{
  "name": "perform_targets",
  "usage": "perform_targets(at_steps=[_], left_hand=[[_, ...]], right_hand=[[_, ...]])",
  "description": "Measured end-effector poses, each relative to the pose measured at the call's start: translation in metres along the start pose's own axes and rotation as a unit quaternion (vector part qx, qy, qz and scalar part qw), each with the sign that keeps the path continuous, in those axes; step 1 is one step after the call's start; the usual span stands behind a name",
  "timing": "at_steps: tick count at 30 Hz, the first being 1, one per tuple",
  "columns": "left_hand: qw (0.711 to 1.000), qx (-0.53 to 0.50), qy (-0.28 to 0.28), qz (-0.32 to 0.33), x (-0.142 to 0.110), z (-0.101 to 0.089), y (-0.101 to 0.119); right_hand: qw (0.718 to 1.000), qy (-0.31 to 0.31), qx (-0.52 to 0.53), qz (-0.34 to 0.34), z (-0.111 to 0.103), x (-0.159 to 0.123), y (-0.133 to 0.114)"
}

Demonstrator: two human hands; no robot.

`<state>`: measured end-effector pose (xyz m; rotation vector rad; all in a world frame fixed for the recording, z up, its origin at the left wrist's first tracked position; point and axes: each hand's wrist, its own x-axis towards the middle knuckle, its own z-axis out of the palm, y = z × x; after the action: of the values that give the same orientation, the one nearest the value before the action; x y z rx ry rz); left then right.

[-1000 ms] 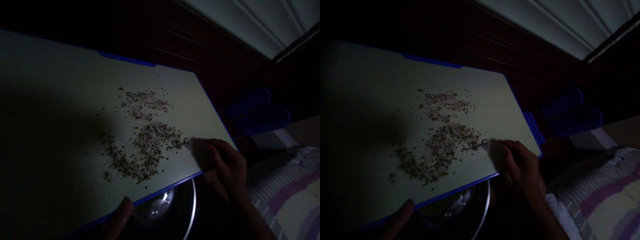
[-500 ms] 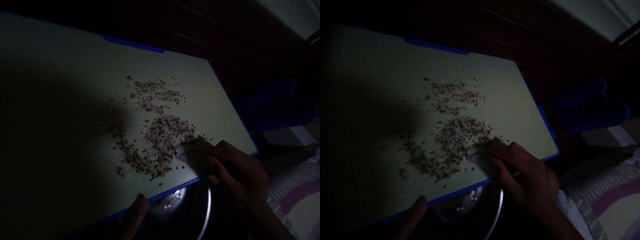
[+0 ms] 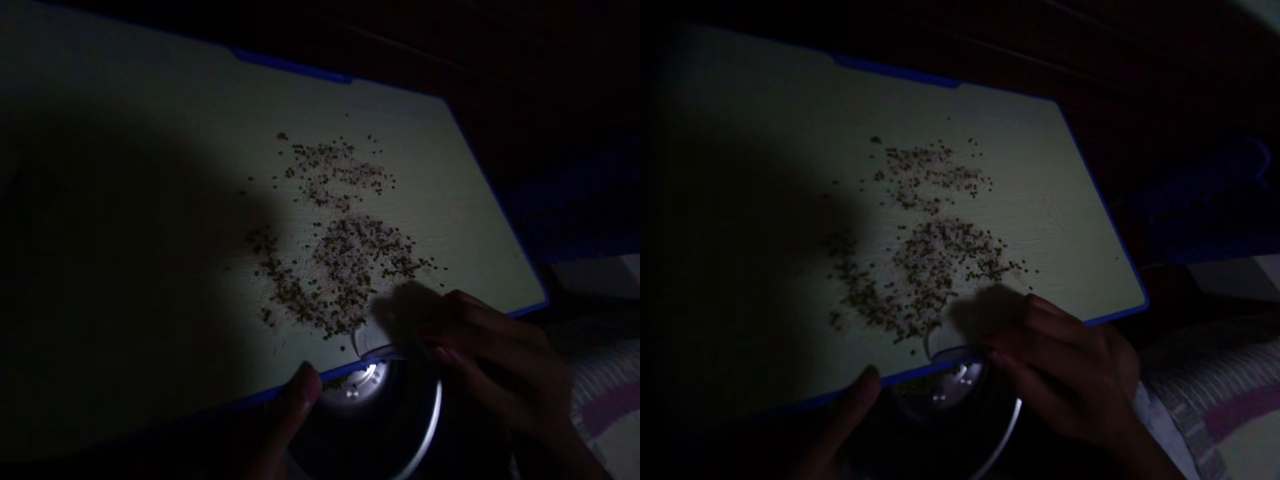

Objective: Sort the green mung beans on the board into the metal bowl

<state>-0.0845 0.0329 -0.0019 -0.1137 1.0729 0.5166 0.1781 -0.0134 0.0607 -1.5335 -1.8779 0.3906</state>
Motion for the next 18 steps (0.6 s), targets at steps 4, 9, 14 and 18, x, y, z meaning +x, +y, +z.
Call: perform_targets(at_steps=[4,9,14,18], left_hand=[[0.998,-0.047,-0.018,-0.032,0.002,-0.001,-0.005],[0.998,-0.001,-0.062,0.02,0.011,-0.024,-0.014],[0.997,0.055,-0.056,0.006,0.01,-0.032,-0.018],[0.994,0.088,-0.042,0.044,0.004,-0.022,-0.013]], right_hand=[[1.0,-0.005,-0.027,-0.007,0.001,-0.006,-0.003],[0.995,0.035,-0.08,0.037,0.006,-0.012,-0.008],[0.997,0.019,-0.07,0.022,0.01,0.002,-0.01],[0.999,-0.044,-0.017,-0.004,0.008,0.019,-0.013]])
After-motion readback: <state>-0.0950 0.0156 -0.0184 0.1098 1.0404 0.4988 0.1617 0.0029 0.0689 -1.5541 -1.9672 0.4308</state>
